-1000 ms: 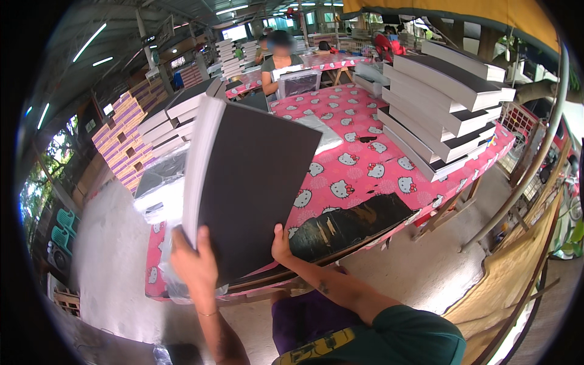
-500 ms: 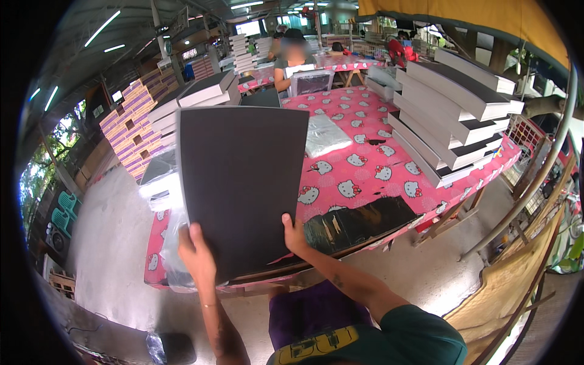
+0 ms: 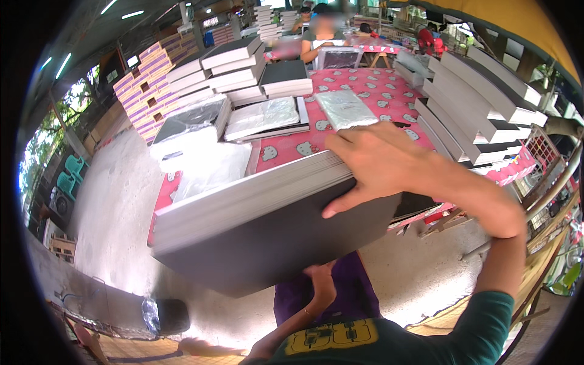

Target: The person places black albums into plastic sleeves and then stacks the sleeved albums on a table.

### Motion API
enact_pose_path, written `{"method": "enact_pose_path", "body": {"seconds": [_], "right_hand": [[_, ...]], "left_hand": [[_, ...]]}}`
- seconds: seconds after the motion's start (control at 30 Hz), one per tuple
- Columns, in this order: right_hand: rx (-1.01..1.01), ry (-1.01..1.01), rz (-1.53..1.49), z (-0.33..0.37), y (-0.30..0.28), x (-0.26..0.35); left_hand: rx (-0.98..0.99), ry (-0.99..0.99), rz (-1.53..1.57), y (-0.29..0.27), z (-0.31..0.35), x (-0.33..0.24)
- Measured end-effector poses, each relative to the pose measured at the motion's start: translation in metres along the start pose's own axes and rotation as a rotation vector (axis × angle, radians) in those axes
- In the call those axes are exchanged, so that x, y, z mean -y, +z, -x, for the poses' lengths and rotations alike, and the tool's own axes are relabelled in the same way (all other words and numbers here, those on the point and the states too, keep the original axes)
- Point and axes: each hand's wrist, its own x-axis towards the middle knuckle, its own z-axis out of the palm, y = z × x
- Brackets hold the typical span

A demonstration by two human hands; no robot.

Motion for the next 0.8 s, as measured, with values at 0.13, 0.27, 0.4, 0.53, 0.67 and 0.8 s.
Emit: {"method": "enact_pose_path", "body": {"seconds": [0.13, 0.27, 0.4, 0.53, 0.67, 0.8], "right_hand": [[0.092, -0.224, 0.299, -0.002, -0.021, 0.018], [0.241, -0.371, 0.577, 0.005, -0.021, 0.044], [0.42, -0.433, 0.675, 0.005, -0.014, 0.06], [0.662, -0.343, 0.554, -0.005, 0.007, 0.059], [-0.134, -0.196, 0.561, 0.028, 0.017, 0.059], [-0.853, 0.692, -0.55, 0.146, 0.145, -0.022]], "left_hand": [[0.547, 0.491, 0.193, -0.069, 0.042, -0.073], [-0.639, 0.784, -0.262, -0.156, 0.069, -0.123], [-0.338, 0.373, -0.232, -0.097, 0.02, -0.093], [-0.139, 0.296, 0.208, -0.08, 0.014, -0.075], [-0.074, 0.182, 0.323, -0.092, 0.014, -0.045], [-0.033, 0.11, 0.447, -0.09, 0.008, -0.006]]}}
